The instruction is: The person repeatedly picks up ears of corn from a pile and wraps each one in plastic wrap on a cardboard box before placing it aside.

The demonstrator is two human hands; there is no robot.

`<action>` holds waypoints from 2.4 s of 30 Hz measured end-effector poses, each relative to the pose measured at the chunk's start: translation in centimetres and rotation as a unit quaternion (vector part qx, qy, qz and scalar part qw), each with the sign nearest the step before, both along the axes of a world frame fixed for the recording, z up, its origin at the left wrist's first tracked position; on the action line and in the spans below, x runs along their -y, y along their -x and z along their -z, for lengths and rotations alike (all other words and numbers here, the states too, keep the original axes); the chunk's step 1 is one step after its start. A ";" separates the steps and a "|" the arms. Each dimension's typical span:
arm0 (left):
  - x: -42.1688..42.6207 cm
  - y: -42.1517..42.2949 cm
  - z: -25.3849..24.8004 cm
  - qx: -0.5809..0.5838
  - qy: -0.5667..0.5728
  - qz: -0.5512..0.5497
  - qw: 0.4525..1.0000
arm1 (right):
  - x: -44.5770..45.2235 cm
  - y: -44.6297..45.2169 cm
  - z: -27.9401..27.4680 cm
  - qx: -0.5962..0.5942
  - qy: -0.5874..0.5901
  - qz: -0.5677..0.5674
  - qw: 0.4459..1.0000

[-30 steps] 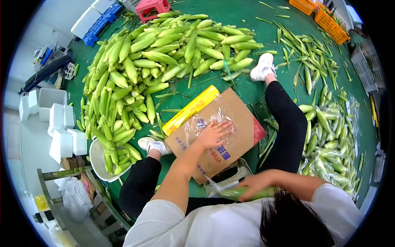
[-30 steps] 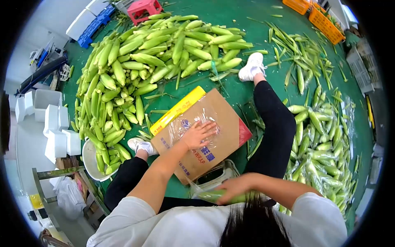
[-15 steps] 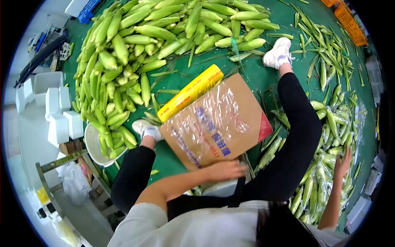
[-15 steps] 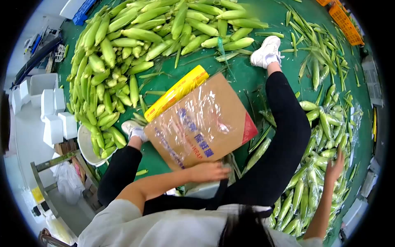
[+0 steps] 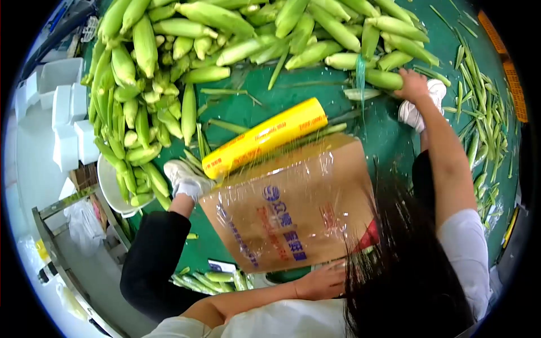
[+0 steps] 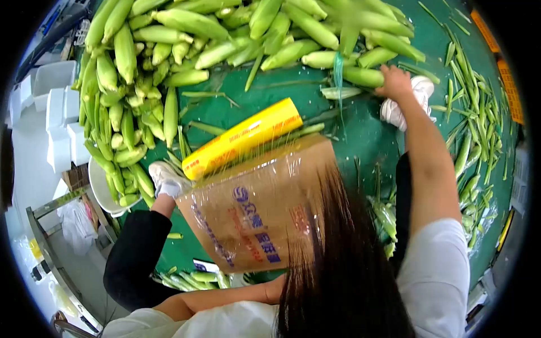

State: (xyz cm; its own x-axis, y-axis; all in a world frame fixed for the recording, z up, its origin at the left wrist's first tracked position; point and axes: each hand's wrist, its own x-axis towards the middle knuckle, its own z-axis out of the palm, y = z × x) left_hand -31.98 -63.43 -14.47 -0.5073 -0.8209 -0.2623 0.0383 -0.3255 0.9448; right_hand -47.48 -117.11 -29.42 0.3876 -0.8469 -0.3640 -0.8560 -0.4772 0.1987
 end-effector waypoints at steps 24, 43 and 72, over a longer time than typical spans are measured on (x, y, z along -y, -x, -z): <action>-3.4 -16.4 1.9 0.501 0.280 -0.131 0.808 | -46.3 -3.4 -15.5 0.613 -0.216 0.276 0.708; -7.8 -29.8 -1.7 0.685 0.169 0.103 0.701 | -45.2 -15.1 -12.6 0.318 -0.012 -0.265 0.910; 0.1 -21.4 4.2 0.433 0.272 -0.013 0.859 | -45.1 -13.7 -13.8 0.337 -0.012 -0.183 0.924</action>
